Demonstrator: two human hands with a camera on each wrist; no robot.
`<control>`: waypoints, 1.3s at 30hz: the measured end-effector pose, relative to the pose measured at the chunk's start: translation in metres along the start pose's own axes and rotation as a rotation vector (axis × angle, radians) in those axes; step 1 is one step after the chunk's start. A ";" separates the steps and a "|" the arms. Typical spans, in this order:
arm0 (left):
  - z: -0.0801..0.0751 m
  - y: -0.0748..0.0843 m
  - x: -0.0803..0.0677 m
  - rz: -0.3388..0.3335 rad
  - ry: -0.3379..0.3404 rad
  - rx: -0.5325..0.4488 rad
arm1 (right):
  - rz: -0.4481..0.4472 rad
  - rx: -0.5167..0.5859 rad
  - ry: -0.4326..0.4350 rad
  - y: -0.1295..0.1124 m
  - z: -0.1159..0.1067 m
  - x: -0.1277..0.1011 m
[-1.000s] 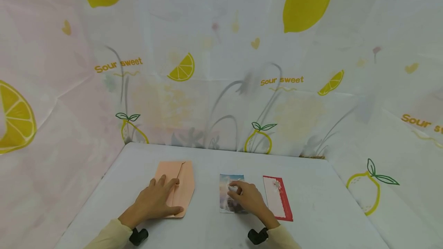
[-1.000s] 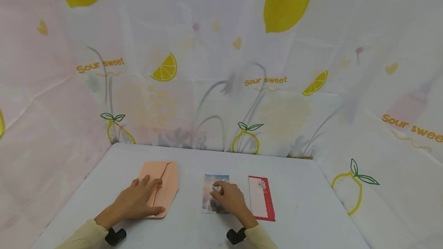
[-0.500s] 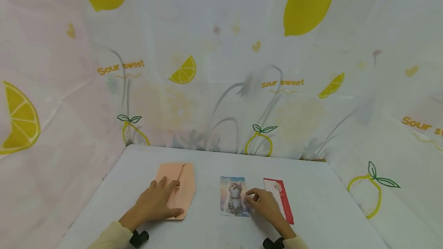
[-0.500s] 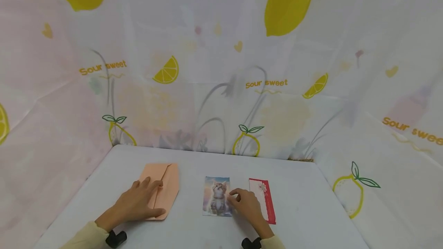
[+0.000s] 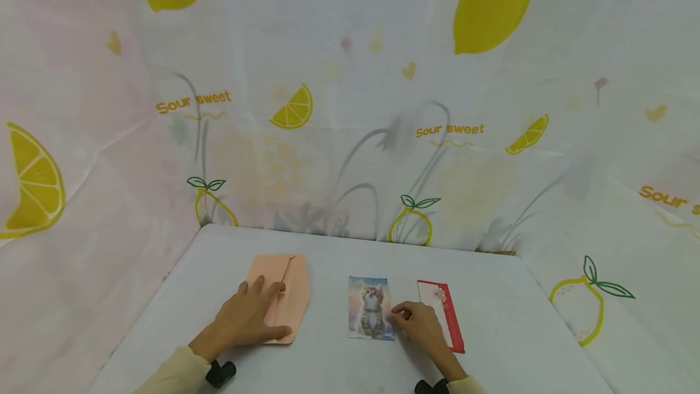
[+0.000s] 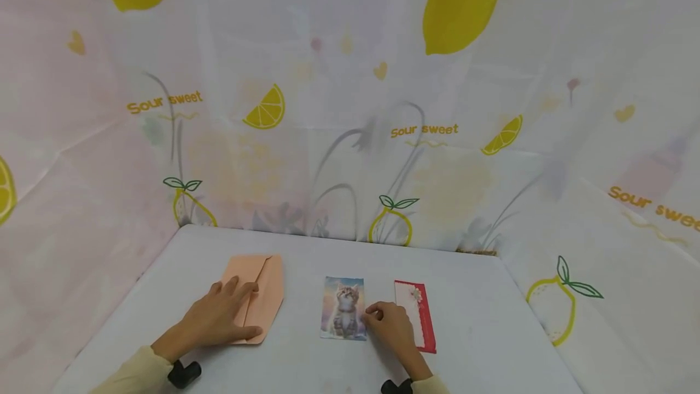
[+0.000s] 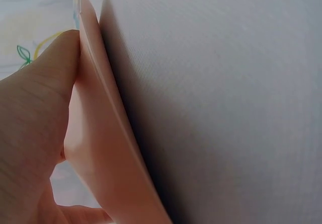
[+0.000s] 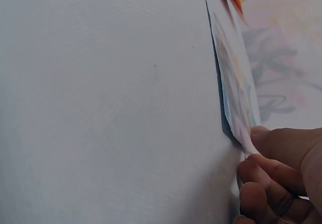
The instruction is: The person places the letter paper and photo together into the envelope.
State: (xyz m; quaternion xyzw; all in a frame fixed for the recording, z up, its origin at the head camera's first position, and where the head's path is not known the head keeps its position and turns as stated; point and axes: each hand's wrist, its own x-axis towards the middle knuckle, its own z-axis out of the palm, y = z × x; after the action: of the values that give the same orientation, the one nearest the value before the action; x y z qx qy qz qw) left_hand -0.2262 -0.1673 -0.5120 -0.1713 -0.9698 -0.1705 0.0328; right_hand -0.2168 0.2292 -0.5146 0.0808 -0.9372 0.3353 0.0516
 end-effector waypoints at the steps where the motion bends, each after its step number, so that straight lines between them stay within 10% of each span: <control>1: 0.000 0.000 0.000 -0.001 -0.002 0.000 | 0.007 -0.002 0.005 0.000 0.001 0.000; 39: -0.002 0.002 0.000 0.004 -0.015 -0.001 | 0.225 0.194 -0.063 -0.006 0.002 0.009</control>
State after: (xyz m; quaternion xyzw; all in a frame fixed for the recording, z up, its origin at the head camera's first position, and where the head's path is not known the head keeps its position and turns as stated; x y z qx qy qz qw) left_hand -0.2257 -0.1665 -0.5097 -0.1743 -0.9697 -0.1694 0.0256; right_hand -0.2245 0.2222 -0.5110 -0.0097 -0.9047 0.4254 -0.0238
